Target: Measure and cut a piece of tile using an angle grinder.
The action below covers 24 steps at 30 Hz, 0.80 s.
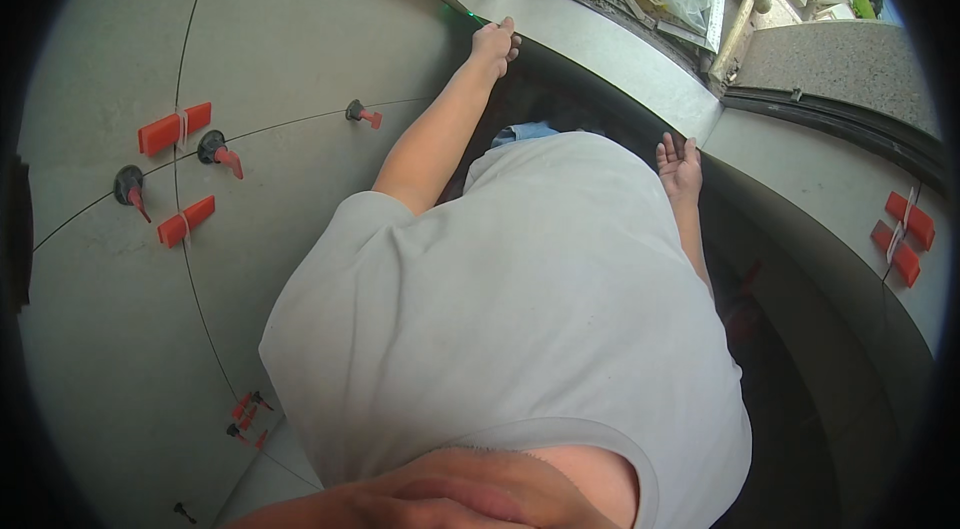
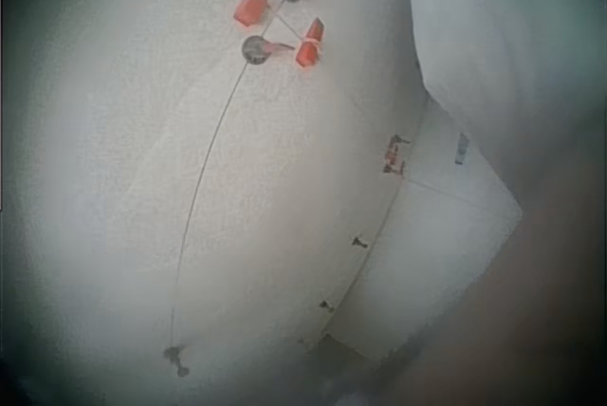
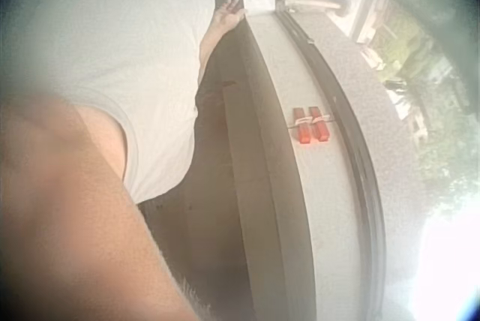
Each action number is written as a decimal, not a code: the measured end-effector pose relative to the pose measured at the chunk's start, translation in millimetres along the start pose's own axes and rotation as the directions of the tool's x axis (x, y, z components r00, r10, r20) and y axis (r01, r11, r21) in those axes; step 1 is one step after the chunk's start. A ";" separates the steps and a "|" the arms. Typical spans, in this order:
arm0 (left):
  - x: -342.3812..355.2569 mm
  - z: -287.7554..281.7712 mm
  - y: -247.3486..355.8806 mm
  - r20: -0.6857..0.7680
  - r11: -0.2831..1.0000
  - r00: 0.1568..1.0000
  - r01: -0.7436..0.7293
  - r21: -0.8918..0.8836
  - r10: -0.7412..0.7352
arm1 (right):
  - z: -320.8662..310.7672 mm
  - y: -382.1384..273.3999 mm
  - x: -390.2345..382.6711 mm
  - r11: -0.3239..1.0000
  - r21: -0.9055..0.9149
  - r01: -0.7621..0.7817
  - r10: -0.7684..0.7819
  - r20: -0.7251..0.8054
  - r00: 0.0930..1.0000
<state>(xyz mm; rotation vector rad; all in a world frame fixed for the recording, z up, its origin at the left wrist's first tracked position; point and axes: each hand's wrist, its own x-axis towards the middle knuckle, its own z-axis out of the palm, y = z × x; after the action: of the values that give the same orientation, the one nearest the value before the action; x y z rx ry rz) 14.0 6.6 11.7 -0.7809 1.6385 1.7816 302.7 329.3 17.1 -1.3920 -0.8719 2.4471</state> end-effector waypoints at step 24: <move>-4.2 7.0 3.2 -0.020 0.996 0.998 0.067 0.065 -0.066 | -28.0 11.2 -40.1 0.996 -0.077 -0.033 0.012 -0.250 0.968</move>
<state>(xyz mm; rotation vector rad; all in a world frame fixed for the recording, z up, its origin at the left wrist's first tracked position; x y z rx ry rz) 14.2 13.3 17.5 -0.8146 1.6546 1.6708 349.0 313.7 28.8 -1.7010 -0.9068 2.2084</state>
